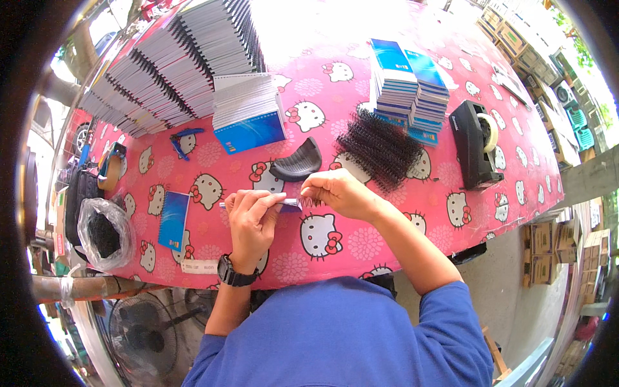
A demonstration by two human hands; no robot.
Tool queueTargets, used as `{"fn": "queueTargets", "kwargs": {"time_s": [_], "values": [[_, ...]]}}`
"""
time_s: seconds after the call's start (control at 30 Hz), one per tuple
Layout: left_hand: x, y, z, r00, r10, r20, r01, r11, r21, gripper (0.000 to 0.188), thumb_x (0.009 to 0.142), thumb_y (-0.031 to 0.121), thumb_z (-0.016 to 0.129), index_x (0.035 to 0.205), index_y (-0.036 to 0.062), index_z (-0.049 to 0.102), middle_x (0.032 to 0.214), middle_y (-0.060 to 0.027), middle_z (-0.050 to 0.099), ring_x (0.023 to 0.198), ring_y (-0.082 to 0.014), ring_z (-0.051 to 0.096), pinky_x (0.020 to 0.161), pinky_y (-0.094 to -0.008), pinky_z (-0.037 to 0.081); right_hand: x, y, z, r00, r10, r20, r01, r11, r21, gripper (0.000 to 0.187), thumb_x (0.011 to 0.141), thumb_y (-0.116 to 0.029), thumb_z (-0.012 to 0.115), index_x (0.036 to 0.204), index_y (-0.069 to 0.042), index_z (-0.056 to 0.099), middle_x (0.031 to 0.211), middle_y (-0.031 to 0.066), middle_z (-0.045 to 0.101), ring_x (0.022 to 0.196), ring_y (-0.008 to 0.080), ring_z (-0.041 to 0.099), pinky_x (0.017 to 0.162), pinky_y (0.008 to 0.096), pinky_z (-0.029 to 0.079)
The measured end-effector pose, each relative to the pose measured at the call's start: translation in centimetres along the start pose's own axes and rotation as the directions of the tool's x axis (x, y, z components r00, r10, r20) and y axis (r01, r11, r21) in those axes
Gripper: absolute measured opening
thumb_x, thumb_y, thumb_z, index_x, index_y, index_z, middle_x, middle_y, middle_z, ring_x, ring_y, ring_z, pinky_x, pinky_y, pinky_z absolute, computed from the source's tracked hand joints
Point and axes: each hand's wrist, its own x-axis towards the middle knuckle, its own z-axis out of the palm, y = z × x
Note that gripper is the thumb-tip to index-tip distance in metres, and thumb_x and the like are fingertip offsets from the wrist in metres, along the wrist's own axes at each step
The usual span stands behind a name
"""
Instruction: The person binds blue notebooks by hand, sliding black plastic spiral combs into pre-punched holes in the notebook covers and pages one at a time.
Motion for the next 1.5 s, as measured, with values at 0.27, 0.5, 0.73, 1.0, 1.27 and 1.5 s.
{"fn": "queueTargets", "kwargs": {"time_s": [0.27,0.5,0.73,1.0,1.27,1.5], "values": [[0.5,0.3,0.0,0.999,-0.042,0.024,0.042,0.999,-0.009,0.013,0.078,0.01,0.068,0.091,0.0127,0.069,0.085,-0.0003,0.062,0.083,-0.018,0.054,0.08,-0.0324,0.034,0.0,-0.8,0.3,0.977,-0.213,0.018,0.211,0.945,-0.251,0.018,0.085,-0.014,0.064,0.099,-0.003,0.061,0.086,0.0125,0.061,0.081,0.0293,0.061,0.07,0.0391,0.048],[0.5,1.0,0.2,0.999,0.002,0.038,-0.005,0.997,0.083,0.025,0.073,0.017,0.072,0.097,0.0108,0.065,0.092,-0.0038,0.061,0.086,-0.0215,0.054,0.082,-0.0368,0.033,0.2,-2.8,0.0,0.997,-0.058,-0.048,0.044,0.966,-0.255,0.03,0.083,-0.01,0.063,0.111,-0.005,0.058,0.092,0.0149,0.061,0.086,0.0324,0.06,0.074,0.0396,0.049],[0.4,1.5,0.0,0.973,-0.011,0.229,-0.005,0.997,0.071,0.021,0.075,0.022,0.072,0.093,0.014,0.063,0.09,-0.004,0.059,0.088,-0.022,0.053,0.082,-0.036,0.031,2.5,0.6,-0.8,0.949,-0.035,-0.314,-0.111,0.894,-0.435,0.052,0.081,-0.032,0.069,0.12,-0.003,0.052,0.098,0.0149,0.063,0.092,0.0294,0.061,0.08,0.0382,0.048],[0.2,0.7,0.1,0.973,-0.01,0.232,0.013,1.0,-0.011,0.021,0.075,0.026,0.073,0.088,0.013,0.063,0.095,-0.002,0.062,0.092,-0.0211,0.055,0.088,-0.0363,0.031,5.1,2.0,2.4,0.974,0.118,-0.195,-0.224,0.668,-0.71,0.079,0.067,-0.049,0.075,0.125,-0.004,0.047,0.124,0.0313,0.043,0.109,0.0448,0.045,0.095,0.0461,0.04],[-0.5,-1.0,-2.1,0.979,-0.076,0.187,0.049,0.988,0.145,0.031,0.063,0.033,0.079,0.083,0.0144,0.064,0.085,0.0027,0.061,0.094,-0.02,0.054,0.101,-0.0522,0.019,0.3,3.1,-1.9,0.972,0.184,0.146,-0.225,0.907,0.355,0.048,0.083,-0.041,0.061,0.116,-0.006,0.06,0.101,0.0047,0.061,0.096,0.0132,0.052,0.087,0.0309,0.039],[-1.1,-1.4,-1.5,0.987,-0.049,0.154,0.043,0.998,0.037,0.024,0.059,0.022,0.081,0.075,0.0153,0.065,0.079,0.0039,0.059,0.09,-0.0164,0.054,0.101,-0.0501,0.02,-0.4,0.6,0.1,0.973,0.178,0.144,-0.206,0.955,0.214,0.036,0.079,-0.034,0.068,0.095,-0.002,0.069,0.115,0.0184,0.062,0.108,0.022,0.057,0.093,0.0352,0.042]]}}
